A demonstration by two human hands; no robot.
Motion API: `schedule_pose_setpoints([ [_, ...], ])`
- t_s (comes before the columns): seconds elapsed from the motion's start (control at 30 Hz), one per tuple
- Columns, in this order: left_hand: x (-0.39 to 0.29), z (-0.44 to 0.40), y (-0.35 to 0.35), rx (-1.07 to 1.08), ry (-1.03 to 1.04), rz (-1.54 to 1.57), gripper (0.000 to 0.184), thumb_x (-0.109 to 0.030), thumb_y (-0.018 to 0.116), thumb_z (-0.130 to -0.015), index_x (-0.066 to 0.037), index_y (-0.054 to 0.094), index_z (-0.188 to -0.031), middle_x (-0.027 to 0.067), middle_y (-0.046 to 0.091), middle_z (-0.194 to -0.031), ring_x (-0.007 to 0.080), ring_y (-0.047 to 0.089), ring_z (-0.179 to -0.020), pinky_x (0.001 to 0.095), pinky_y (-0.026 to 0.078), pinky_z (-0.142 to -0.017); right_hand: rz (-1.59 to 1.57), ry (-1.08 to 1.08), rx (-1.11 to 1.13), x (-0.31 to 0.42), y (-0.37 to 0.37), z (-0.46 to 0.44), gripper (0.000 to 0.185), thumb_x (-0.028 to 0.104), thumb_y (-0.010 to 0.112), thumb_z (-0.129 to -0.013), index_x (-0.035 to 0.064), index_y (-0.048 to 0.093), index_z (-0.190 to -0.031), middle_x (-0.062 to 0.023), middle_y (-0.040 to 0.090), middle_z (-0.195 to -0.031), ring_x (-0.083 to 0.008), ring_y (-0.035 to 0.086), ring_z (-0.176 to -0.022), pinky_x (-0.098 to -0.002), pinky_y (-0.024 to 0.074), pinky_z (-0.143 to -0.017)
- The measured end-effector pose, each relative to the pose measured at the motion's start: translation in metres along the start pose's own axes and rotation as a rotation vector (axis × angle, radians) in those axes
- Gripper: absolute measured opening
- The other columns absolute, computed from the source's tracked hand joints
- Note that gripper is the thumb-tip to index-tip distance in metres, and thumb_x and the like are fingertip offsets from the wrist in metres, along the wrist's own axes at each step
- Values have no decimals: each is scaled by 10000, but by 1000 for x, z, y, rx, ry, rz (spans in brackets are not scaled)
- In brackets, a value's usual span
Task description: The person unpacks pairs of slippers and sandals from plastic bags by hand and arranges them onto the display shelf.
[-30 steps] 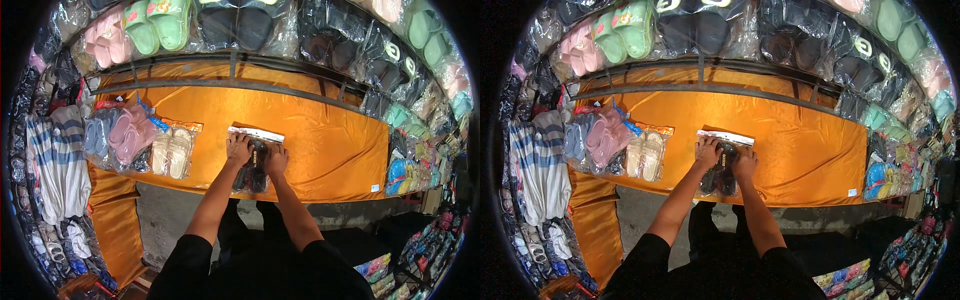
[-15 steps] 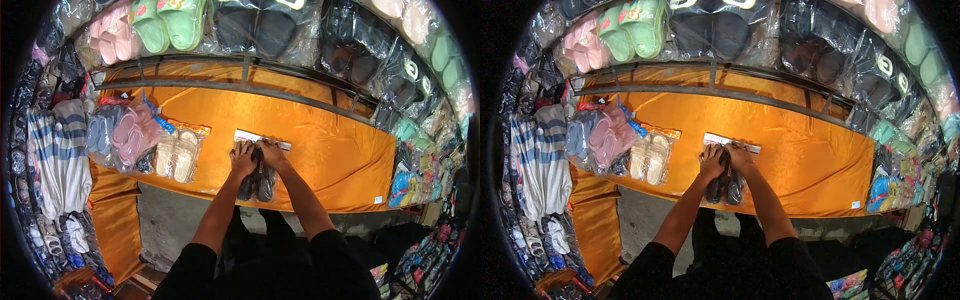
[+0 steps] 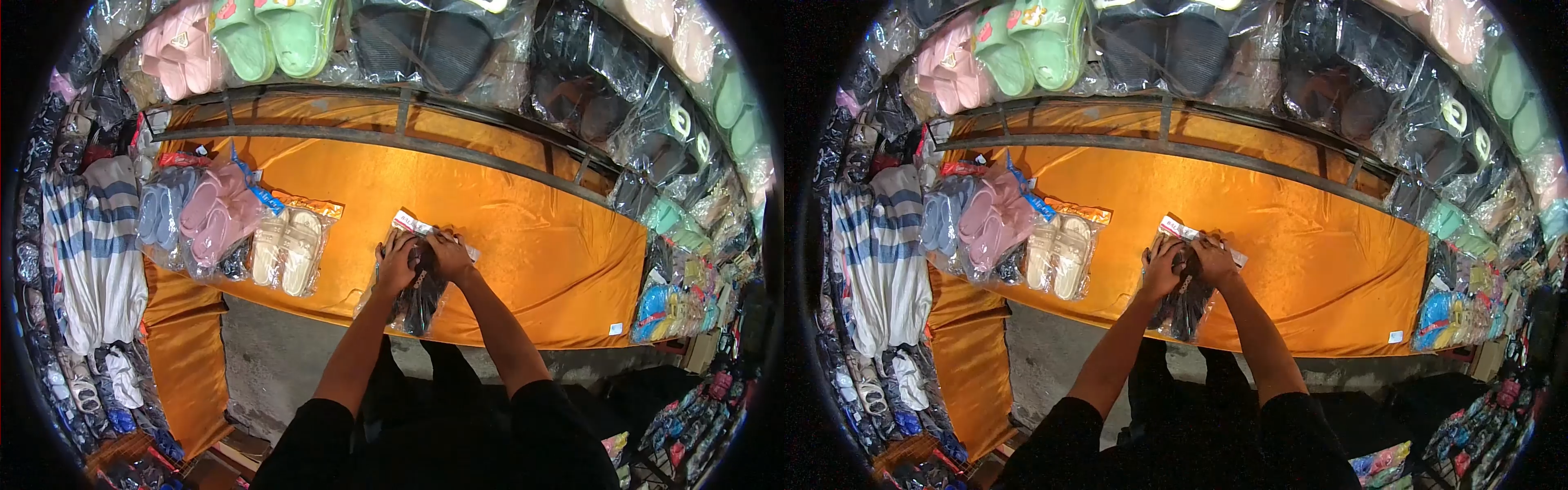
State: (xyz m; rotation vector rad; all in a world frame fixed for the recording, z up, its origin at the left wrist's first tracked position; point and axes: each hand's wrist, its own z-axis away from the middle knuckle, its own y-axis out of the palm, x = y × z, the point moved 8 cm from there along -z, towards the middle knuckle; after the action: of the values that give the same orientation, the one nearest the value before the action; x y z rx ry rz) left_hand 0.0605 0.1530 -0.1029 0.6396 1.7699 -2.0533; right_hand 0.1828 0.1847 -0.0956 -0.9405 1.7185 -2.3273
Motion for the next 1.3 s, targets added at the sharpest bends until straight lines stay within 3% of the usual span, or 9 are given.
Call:
schedule_pose_setpoints([
  [0.2, 32, 30, -38, -424, -132, 382, 645, -214, 803, -716, -23, 511, -1259, 186, 466, -1252, 329, 452, -1203, 414, 379, -989, -160, 394, -410, -10, -30, 67, 436, 189, 659, -799, 54, 505, -1185, -232, 490, -1313, -345, 437, -1242, -487, 340, -960],
  [0.33, 55, 53, -30, -242, -444, 433, 494, -214, 800, -720, 30, 585, -1091, 172, 553, -1092, 344, 529, -1010, 421, 451, -867, -529, 817, -612, -30, 10, 143, 391, 220, 652, -852, -14, 533, -1142, -262, 573, -1182, -319, 566, -1120, -396, 459, -870],
  [0.6, 63, 56, -13, -148, -185, 148, 476, -182, 710, -805, -79, 578, -1251, 155, 533, -1131, 362, 498, -1064, 427, 440, -904, -777, 711, -516, -17, 53, 150, 264, 161, 632, -870, -32, 595, -1046, -182, 683, -862, -278, 683, -806, -336, 521, -690],
  [0.67, 64, 62, -16, 73, -337, 99, 504, -285, 667, -858, -95, 528, -1304, 189, 492, -1166, 375, 463, -1129, 437, 411, -957, -815, 709, -501, -25, 64, 151, 248, 142, 627, -870, -28, 595, -1047, -170, 685, -871, -256, 680, -805, -326, 519, -686],
  [0.87, 74, 109, -26, 34, -410, 83, 620, -531, 609, -827, -149, 510, -1306, 191, 490, -1204, 413, 469, -1106, 514, 402, -950, -1360, 713, -642, -50, 102, 160, 246, 60, 591, -833, -66, 592, -1045, -166, 688, -893, -233, 674, -836, -319, 504, -718],
  [0.97, 73, 142, -30, 117, -584, -110, 752, -612, 612, -790, -84, 467, -1306, 236, 457, -1272, 452, 429, -1175, 529, 383, -976, -1031, 915, -497, -50, 100, 175, 275, 179, 631, -830, -59, 633, -967, -184, 682, -854, -259, 675, -834, -336, 501, -713],
  [1.03, 77, 160, -30, 181, -721, -173, 816, -618, 647, -759, -4, 474, -1267, 235, 481, -1295, 454, 438, -1214, 509, 414, -962, -928, 921, -21, -27, 110, 177, 405, 342, 650, -810, -55, 663, -889, -220, 676, -827, -298, 675, -843, -364, 500, -726],
  [1.13, 77, 159, -6, 183, -643, 277, 788, -587, 679, -752, 31, 507, -1209, 252, 577, -1166, 425, 537, -1130, 468, 456, -920, -812, 830, 108, 10, 106, 189, 484, 444, 608, -831, -32, 664, -897, -182, 683, -833, -218, 663, -806, -337, 492, -693],
  [1.3, 74, 161, 6, 29, -533, 378, 527, -371, 732, -794, 7, 559, -1117, 181, 665, -959, 377, 631, -972, 416, 507, -832, -945, 934, -2, 7, 123, 190, 370, 337, 659, -829, -9, 671, -960, -131, 679, -892, -235, 655, -801, -332, 494, -715],
])
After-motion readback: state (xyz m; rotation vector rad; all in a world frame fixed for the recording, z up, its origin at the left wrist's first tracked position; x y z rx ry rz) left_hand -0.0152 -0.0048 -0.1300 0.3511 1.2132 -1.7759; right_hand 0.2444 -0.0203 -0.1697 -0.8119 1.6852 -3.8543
